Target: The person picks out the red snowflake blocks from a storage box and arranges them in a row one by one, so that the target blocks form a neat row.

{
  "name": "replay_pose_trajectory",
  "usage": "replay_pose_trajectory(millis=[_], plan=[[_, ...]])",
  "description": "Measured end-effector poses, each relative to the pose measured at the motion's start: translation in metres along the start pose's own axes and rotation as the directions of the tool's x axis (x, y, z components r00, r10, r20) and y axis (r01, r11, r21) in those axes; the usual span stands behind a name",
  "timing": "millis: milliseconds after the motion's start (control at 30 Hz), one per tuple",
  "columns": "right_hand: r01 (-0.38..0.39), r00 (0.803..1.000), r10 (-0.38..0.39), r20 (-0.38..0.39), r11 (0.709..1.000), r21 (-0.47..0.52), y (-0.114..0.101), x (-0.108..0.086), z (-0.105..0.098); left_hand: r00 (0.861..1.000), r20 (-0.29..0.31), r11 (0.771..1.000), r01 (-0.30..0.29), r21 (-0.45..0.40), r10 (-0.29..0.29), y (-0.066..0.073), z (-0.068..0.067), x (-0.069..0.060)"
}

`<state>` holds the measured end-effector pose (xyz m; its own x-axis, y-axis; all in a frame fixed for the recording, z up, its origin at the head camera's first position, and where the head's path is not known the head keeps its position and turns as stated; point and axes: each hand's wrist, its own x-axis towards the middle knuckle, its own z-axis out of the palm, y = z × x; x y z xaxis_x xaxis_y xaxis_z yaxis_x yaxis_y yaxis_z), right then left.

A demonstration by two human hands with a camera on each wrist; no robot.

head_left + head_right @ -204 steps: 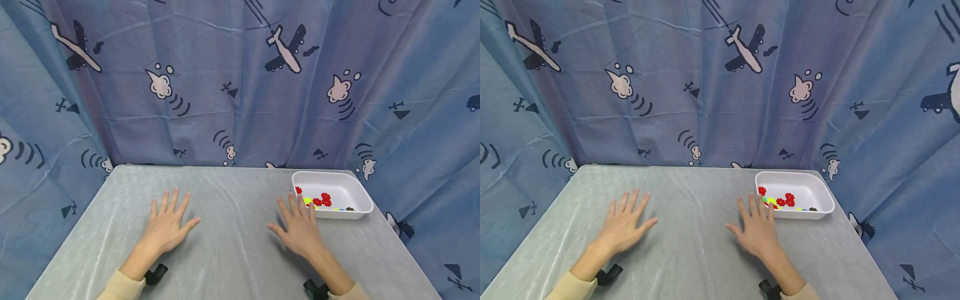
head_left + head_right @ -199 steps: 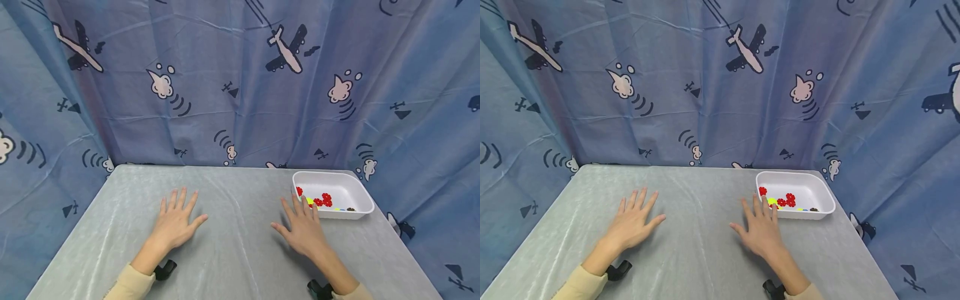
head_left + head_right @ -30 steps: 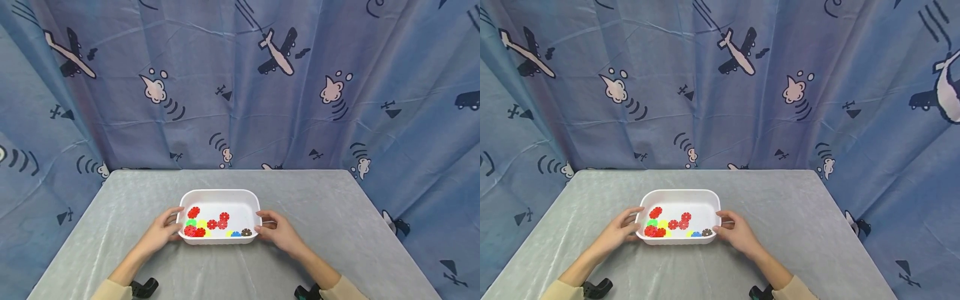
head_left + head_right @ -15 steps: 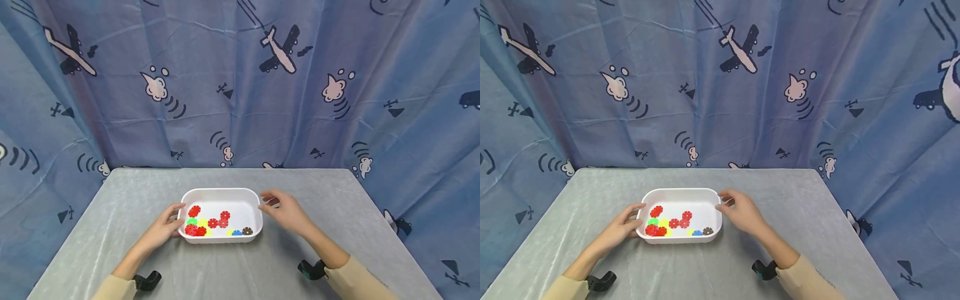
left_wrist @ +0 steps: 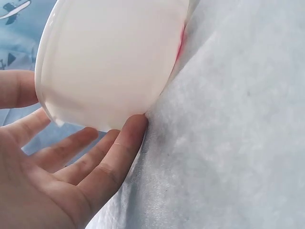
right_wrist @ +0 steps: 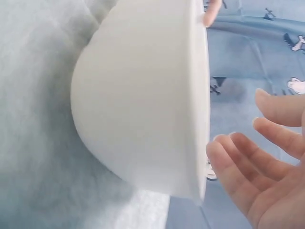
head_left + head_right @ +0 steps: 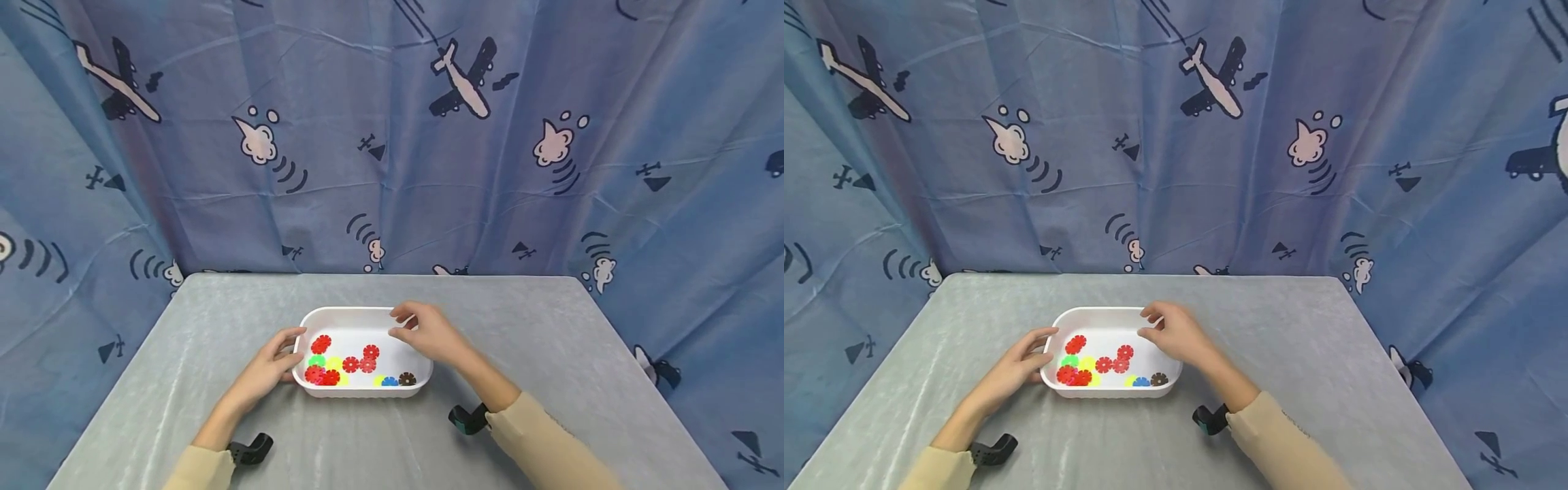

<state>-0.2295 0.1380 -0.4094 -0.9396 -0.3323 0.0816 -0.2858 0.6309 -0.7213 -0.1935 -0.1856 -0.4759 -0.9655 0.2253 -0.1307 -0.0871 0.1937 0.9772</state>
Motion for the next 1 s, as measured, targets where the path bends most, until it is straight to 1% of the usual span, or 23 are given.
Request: replay_pose_trajectory(millis=[133, 200, 300, 433, 533, 700, 900, 1000], plan=[[-0.005, 0.999, 0.004, 0.051, 1.0, 0.016, 0.002, 0.012, 0.012, 1.0, 0.005, 1.0, -0.007, 0.006, 0.007, -0.001, -0.001, 0.002], [-0.008, 0.997, 0.006, 0.081, 1.0, 0.012, 0.003, 0.019, 0.019, 1.0, 0.015, 1.0, -0.022, 0.011, 0.022, -0.002, -0.002, 0.003], [-0.024, 0.992, 0.027, 0.127, 0.999, -0.026, 0.004, 0.027, 0.029, 0.999, 0.027, 0.999, -0.031, 0.012, 0.031, -0.004, -0.003, 0.003], [-0.035, 0.982, 0.053, 0.18, 0.994, -0.102, 0.007, 0.035, 0.042, 1.0, 0.026, 1.0, -0.016, 0.02, 0.015, -0.005, -0.003, 0.004], [-0.021, 0.976, 0.045, 0.211, 0.993, -0.119, 0.01, 0.039, 0.049, 1.0, 0.025, 1.0, -0.012, 0.026, 0.011, -0.006, -0.003, 0.004], [-0.004, 0.974, 0.026, 0.224, 0.995, -0.1, 0.018, 0.042, 0.058, 1.0, 0.025, 1.0, -0.013, 0.022, 0.013, -0.007, -0.004, 0.004], [0.022, 0.974, 0.005, 0.226, 0.993, -0.116, 0.026, 0.042, 0.064, 0.999, 0.036, 1.0, 0.001, 0.013, -0.001, -0.008, -0.005, 0.003], [0.026, 0.972, 0.004, 0.236, 0.992, -0.124, 0.027, 0.042, 0.065, 0.999, 0.04, 1.0, 0.001, 0.012, -0.001, -0.009, -0.006, 0.003]])
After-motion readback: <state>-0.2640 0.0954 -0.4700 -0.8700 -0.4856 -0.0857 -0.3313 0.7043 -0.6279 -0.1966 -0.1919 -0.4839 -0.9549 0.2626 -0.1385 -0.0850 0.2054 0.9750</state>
